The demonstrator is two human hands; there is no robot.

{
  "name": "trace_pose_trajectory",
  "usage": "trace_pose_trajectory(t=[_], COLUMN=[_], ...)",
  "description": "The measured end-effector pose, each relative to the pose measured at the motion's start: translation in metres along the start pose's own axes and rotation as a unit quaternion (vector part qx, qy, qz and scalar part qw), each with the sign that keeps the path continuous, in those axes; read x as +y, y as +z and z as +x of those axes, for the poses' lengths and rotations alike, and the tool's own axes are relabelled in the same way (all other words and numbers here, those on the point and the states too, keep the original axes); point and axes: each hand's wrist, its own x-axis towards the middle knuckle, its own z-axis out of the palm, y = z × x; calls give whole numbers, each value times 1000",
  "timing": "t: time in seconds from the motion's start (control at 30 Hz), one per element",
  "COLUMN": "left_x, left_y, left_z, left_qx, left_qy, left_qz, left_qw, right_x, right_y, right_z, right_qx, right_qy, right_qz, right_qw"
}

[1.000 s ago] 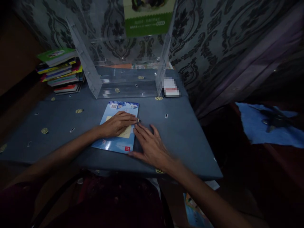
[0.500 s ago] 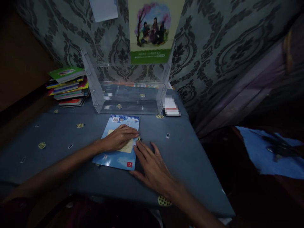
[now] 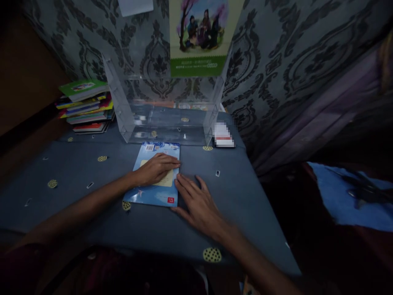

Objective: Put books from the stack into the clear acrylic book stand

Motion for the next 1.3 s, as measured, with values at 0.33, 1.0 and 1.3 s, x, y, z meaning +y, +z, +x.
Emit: trace_pose_trajectory(t=[0.33, 1.0, 1.3], left_x=[16, 60, 72], left_y=[1, -6, -5], left_z=[-10, -39, -53], left_qx=[-16, -33, -25], left_qy=[-8, 10, 20], left_qz=[-2, -29, -27], left_qw=[1000, 999, 999], right_x=[-10, -26, -25], right_y=[0, -2, 0], right_z=[-3, -5, -10], right_qx=[18, 110, 143], right_qy=[20, 12, -36], right_qz=[10, 37, 16], right_qw=[1000, 993, 989])
